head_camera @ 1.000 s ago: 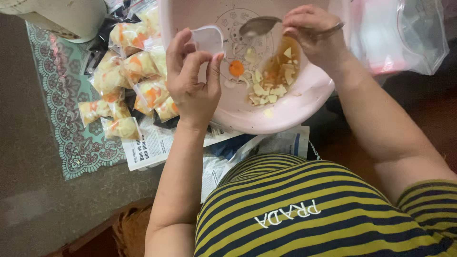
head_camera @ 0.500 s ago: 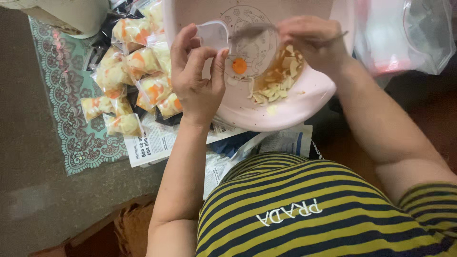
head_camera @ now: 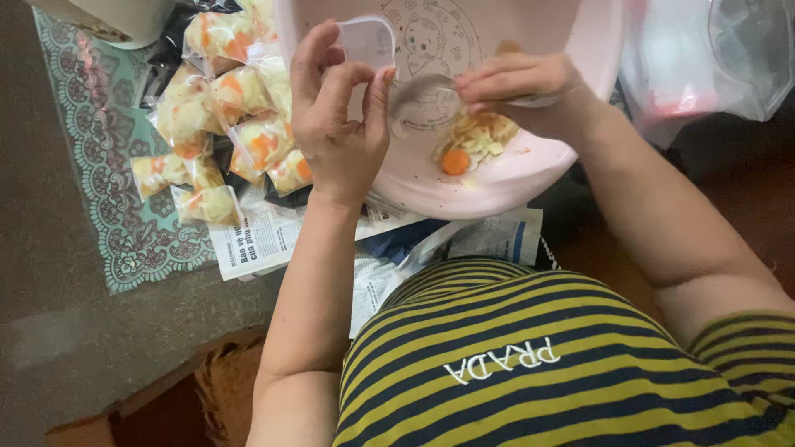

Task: The person portions pickled vegetables from a large pink bowl into small plastic bags using a spoon and their hands.

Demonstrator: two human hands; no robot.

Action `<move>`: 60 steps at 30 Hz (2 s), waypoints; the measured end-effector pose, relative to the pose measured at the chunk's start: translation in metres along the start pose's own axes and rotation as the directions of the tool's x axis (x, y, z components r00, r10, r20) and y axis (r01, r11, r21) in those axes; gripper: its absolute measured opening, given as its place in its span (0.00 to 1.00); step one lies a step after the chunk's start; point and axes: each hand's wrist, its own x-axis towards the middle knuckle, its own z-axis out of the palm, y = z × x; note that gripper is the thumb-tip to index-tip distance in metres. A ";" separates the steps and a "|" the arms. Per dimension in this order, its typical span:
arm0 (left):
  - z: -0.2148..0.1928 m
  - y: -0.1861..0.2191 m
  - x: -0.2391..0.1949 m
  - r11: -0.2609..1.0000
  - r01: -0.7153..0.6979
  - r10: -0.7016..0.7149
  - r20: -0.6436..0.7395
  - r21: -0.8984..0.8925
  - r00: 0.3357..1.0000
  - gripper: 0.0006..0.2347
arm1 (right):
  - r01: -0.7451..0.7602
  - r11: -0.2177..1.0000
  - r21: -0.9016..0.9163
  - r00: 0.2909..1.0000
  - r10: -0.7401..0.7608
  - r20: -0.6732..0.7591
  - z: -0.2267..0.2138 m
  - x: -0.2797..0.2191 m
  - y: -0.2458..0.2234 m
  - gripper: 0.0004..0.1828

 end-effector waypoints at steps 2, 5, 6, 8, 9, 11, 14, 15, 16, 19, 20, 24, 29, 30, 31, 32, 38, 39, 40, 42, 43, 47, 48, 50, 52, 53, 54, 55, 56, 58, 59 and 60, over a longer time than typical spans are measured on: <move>-0.002 0.000 0.001 1.000 -0.003 0.003 -0.002 0.013 1.000 0.07 | 0.066 0.998 -0.016 0.998 -0.066 0.010 0.009 0.009 0.006 0.12; -0.004 0.000 0.001 1.000 0.014 -0.014 0.003 0.022 1.000 0.08 | 0.006 1.000 0.015 0.996 -0.008 0.093 0.015 0.004 0.006 0.13; -0.003 -0.001 0.001 1.000 0.012 -0.012 0.002 0.019 1.000 0.08 | -0.028 0.999 0.032 0.990 0.024 0.136 0.012 -0.004 0.002 0.13; -0.001 -0.002 -0.001 1.000 0.013 -0.013 0.010 0.015 1.000 0.08 | -0.094 0.995 0.018 0.978 0.089 0.189 0.003 -0.022 -0.007 0.13; 0.000 -0.002 -0.001 1.000 0.012 -0.012 0.016 0.014 1.000 0.08 | -0.122 0.992 -0.012 0.973 0.122 0.197 -0.003 -0.030 -0.014 0.13; 0.002 -0.003 0.000 1.000 -0.002 0.002 0.022 0.008 1.000 0.08 | -0.171 0.984 -0.057 0.969 0.178 0.171 -0.019 -0.037 -0.025 0.12; 0.001 -0.003 0.002 0.999 -0.032 0.032 0.024 -0.006 0.999 0.09 | -0.146 0.979 -0.141 0.985 0.156 0.066 -0.041 -0.032 -0.040 0.08; -0.001 -0.003 0.001 1.000 -0.028 0.028 0.028 -0.006 0.999 0.08 | -0.078 0.978 -0.196 0.996 0.086 0.037 -0.043 -0.027 -0.044 0.08; -0.001 -0.002 -0.001 1.000 -0.024 0.024 0.029 -0.001 0.999 0.08 | -0.010 0.968 -0.251 1.000 0.014 0.012 -0.043 -0.023 -0.050 0.08; -0.002 -0.001 -0.002 0.999 -0.030 0.030 0.016 0.030 0.999 0.09 | -0.004 0.949 -0.316 1.000 0.013 0.026 -0.030 -0.014 -0.069 0.06; -0.001 0.000 -0.001 0.999 -0.019 0.018 0.017 0.030 1.000 0.09 | 0.012 0.947 -0.320 1.000 -0.007 0.018 -0.025 -0.013 -0.075 0.07; -0.002 0.003 -0.002 0.999 -0.003 0.002 0.021 0.044 1.000 0.09 | -0.022 0.896 -0.444 0.996 0.058 0.068 -0.004 -0.017 -0.085 0.07; -0.003 0.005 0.001 0.999 -0.035 0.035 0.024 -0.008 0.999 0.09 | -0.097 0.871 -0.481 0.995 0.096 -0.027 0.002 -0.023 -0.066 0.05; -0.002 0.005 0.002 0.999 -0.045 0.045 0.015 0.008 0.999 0.09 | -0.098 0.903 -0.419 0.995 0.079 -0.062 0.004 -0.022 -0.063 0.05; -0.003 0.005 0.000 0.998 -0.054 0.054 0.011 0.024 0.998 0.09 | -0.100 0.931 -0.352 0.993 0.069 -0.099 0.007 -0.022 -0.062 0.05; -0.004 0.004 -0.001 0.999 -0.040 0.040 0.018 0.027 0.999 0.09 | -0.095 0.944 -0.317 0.994 0.072 -0.082 0.012 -0.022 -0.062 0.03; -0.003 0.005 0.000 1.000 -0.021 0.021 0.009 -0.012 1.000 0.09 | -0.142 0.883 -0.448 0.990 0.138 -0.043 0.035 -0.023 -0.048 0.04; -0.004 0.005 0.000 1.000 -0.017 0.017 0.010 -0.013 1.000 0.09 | -0.170 0.877 -0.449 0.985 0.156 -0.068 0.027 -0.024 -0.040 0.02; -0.005 0.005 0.001 1.000 -0.014 0.014 0.010 -0.014 1.000 0.09 | -0.197 0.871 -0.449 0.980 0.174 -0.094 0.016 -0.028 -0.032 0.02; -0.006 0.006 0.001 0.999 -0.019 0.018 0.026 0.044 1.000 0.09 | -0.266 0.883 -0.386 0.960 0.207 -0.188 -0.015 -0.044 -0.019 0.01; -0.005 0.007 0.001 0.997 -0.023 0.021 0.035 0.067 0.999 0.09 | -0.233 0.850 -0.473 0.969 0.162 -0.185 -0.025 -0.050 -0.009 0.00; -0.001 0.010 0.003 0.997 -0.027 0.024 0.036 0.079 0.999 0.09 | -0.123 0.640 -0.759 0.989 0.020 -0.144 -0.056 -0.060 0.030 0.02; -0.001 0.011 0.004 0.998 -0.014 0.011 0.041 0.068 0.999 0.09 | -0.117 0.584 -0.803 0.990 0.008 -0.138 -0.058 -0.062 0.036 0.02; -0.004 0.011 0.004 0.998 -0.013 0.011 0.033 0.061 0.999 0.09 | -0.163 0.500 -0.850 0.986 0.049 -0.160 -0.053 -0.066 0.049 0.05; -0.004 0.012 0.002 0.998 -0.039 0.039 0.010 0.057 0.999 0.09 | -0.212 0.813 -0.542 0.962 0.075 -0.264 -0.045 -0.078 0.058 0.02; -0.004 0.012 0.001 0.998 -0.026 0.024 0.028 0.057 0.999 0.09 | -0.218 0.914 -0.341 0.945 0.111 -0.308 -0.040 -0.086 0.061 0.03; -0.003 0.012 0.000 0.998 -0.012 0.010 0.046 0.057 0.999 0.09 | -0.272 0.938 -0.214 0.923 0.192 -0.333 -0.038 -0.093 0.065 0.02; -0.003 0.013 -0.001 0.998 -0.002 -0.002 0.068 0.056 0.998 0.10 | -0.323 0.943 -0.083 0.895 0.276 -0.351 -0.036 -0.102 0.067 0.03; -0.002 0.013 -0.002 0.998 -0.006 0.002 0.064 0.063 0.998 0.10 | -0.376 0.926 -0.013 0.867 0.347 -0.358 -0.033 -0.109 0.068 0.03; -0.001 0.012 0.000 0.997 -0.018 0.015 0.048 0.074 0.999 0.09 | -0.478 0.877 0.055 0.806 0.463 -0.369 -0.029 -0.118 0.071 0.05; 0.000 0.013 0.000 0.997 -0.018 0.015 0.040 0.075 0.999 0.09 | -0.529 0.846 0.060 0.776 0.511 -0.370 -0.028 -0.120 0.070 0.06; 0.000 0.013 0.000 0.997 -0.019 0.016 0.031 0.076 0.999 0.09 | -0.545 0.833 0.096 0.755 0.537 -0.376 -0.026 -0.122 0.068 0.06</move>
